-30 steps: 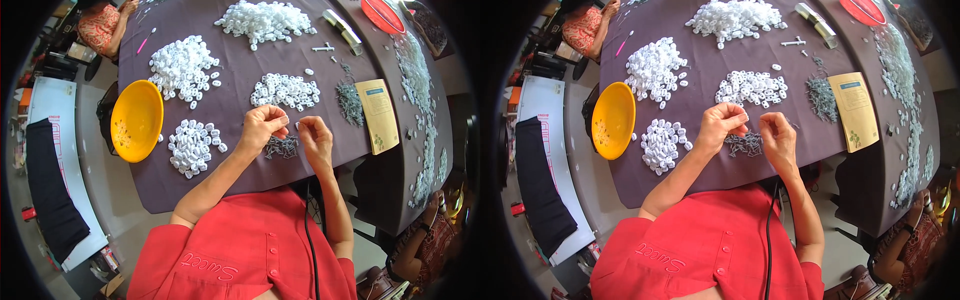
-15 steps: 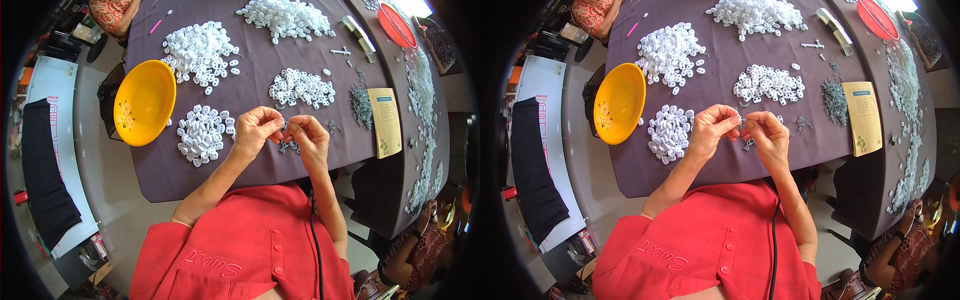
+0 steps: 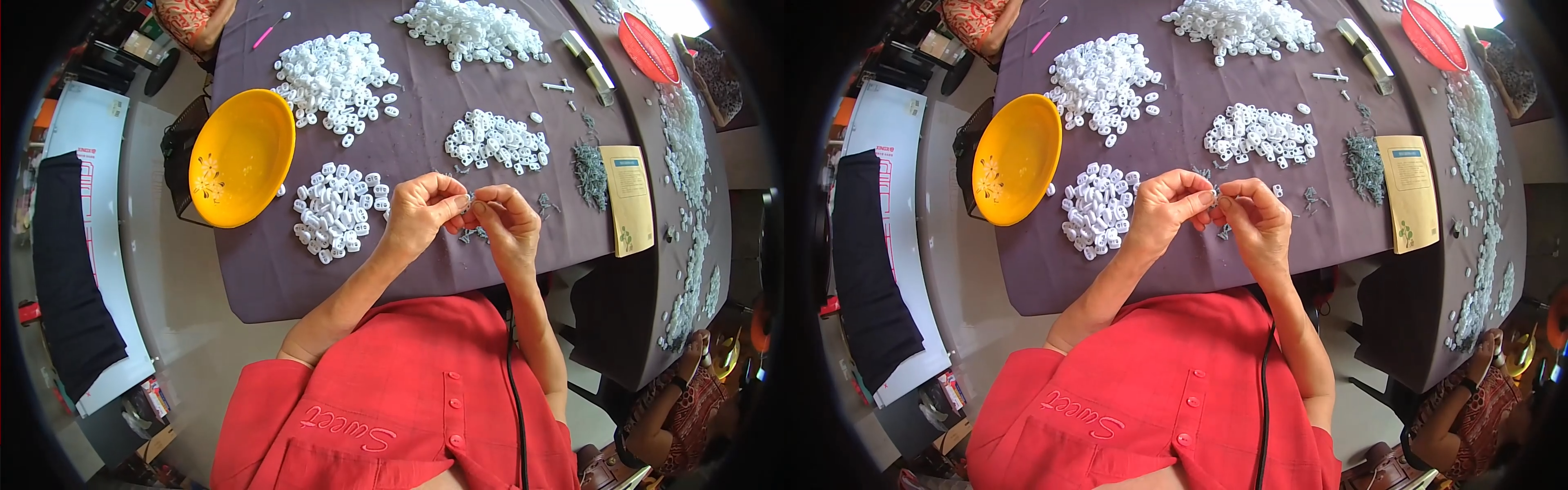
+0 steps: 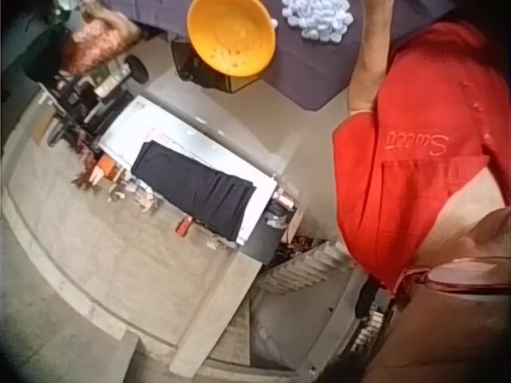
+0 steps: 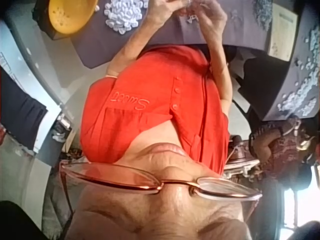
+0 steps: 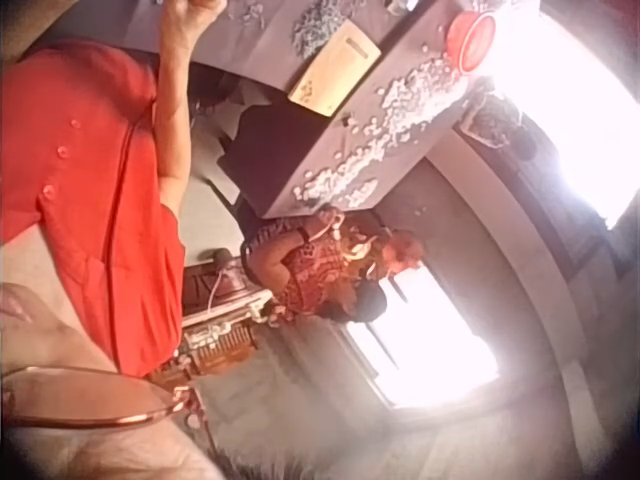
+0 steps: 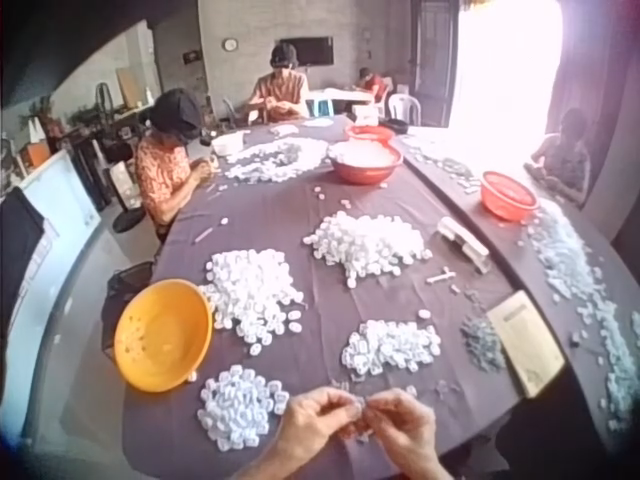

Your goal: The person assembles plastic components by picking up white plastic parts and small gray pieces from the table and inserting the gray pieces into the white parts by hand.

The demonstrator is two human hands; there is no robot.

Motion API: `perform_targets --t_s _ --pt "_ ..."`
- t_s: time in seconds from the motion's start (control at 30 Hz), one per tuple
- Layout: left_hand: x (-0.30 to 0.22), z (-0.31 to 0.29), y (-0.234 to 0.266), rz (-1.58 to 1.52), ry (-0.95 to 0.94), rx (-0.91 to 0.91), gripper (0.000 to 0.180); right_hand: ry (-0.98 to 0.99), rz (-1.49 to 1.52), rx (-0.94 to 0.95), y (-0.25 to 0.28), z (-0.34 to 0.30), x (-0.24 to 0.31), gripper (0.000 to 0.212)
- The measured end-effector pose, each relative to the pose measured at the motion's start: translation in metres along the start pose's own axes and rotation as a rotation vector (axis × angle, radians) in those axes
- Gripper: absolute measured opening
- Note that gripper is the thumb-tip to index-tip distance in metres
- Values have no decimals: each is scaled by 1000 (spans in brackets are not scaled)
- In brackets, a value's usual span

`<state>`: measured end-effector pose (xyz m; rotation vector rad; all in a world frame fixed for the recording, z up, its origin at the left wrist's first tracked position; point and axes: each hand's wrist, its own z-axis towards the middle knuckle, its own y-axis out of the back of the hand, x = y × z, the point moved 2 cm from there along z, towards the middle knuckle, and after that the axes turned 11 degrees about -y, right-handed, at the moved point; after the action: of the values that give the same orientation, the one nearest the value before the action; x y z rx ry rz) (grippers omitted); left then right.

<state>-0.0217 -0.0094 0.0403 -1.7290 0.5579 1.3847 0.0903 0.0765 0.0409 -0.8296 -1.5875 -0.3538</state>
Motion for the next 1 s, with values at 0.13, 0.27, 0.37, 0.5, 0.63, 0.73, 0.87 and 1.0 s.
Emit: perform_targets --t_s 0.13,0.27,0.37,0.5,0.63,0.73,0.87,1.0 --pt "0 1 1 16 9 10 6 52 -95 -7 -1 -1 1 9" --pt "-1 2 1 20 14 20 6 101 -171 -13 -1 1 2 10" --pt "-1 3 -1 18 15 27 5 172 -237 -52 0 0 3 12" --pt "4 -1 -3 83 17 -6 5 237 -414 -53 1 0 10 17" --pt "13 -2 -4 78 -5 -51 7 -3 -234 -39 7 6 -5 21" --pt "15 -1 -7 49 -36 -49 8 -69 -150 -48 12 8 -3 24" --pt "19 1 -8 12 -13 -53 7 -62 -142 -43 18 11 -4 24" --pt "23 1 -4 11 -14 -77 5 -6 -290 -78 16 13 -5 25"
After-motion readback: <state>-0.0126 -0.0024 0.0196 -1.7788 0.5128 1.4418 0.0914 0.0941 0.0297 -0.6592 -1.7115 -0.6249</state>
